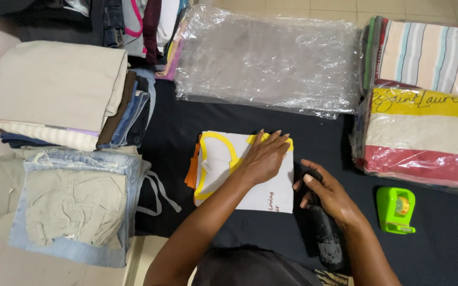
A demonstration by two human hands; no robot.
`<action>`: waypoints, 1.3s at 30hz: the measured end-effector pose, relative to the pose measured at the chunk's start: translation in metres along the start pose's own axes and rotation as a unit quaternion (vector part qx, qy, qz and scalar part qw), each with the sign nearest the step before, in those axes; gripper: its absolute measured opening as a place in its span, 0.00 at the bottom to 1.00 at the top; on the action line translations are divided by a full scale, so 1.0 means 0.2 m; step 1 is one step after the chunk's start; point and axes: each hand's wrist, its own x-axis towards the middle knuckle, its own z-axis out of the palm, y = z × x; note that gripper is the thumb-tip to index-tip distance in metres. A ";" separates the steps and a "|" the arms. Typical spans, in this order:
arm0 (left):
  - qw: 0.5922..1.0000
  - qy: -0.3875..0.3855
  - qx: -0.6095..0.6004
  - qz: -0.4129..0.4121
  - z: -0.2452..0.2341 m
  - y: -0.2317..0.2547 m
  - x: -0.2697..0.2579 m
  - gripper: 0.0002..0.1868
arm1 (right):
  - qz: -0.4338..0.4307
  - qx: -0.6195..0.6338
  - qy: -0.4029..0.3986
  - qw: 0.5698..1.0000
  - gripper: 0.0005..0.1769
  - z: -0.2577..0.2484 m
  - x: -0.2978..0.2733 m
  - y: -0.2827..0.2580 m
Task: Organizing and stacking folded clothing items on a table, periodically using a spray bottle.
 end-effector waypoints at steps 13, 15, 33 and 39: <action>0.998 -0.057 -0.013 -0.032 -0.03 0.03 0.00 0.26 | 0.018 -0.006 0.001 1.000 0.32 0.02 0.05 -0.02; 0.997 -0.067 -0.016 -0.040 -0.05 0.04 0.01 0.27 | -0.021 0.004 0.020 1.000 0.32 -0.03 0.07 -0.04; 0.999 -0.034 -0.018 -0.033 -0.02 0.02 0.00 0.28 | -0.426 -0.127 0.322 0.836 0.24 -0.40 0.42 -0.40; 0.998 -0.047 -0.021 -0.035 -0.03 0.02 0.00 0.28 | -0.453 -0.161 0.369 0.795 0.35 -0.39 0.29 -0.37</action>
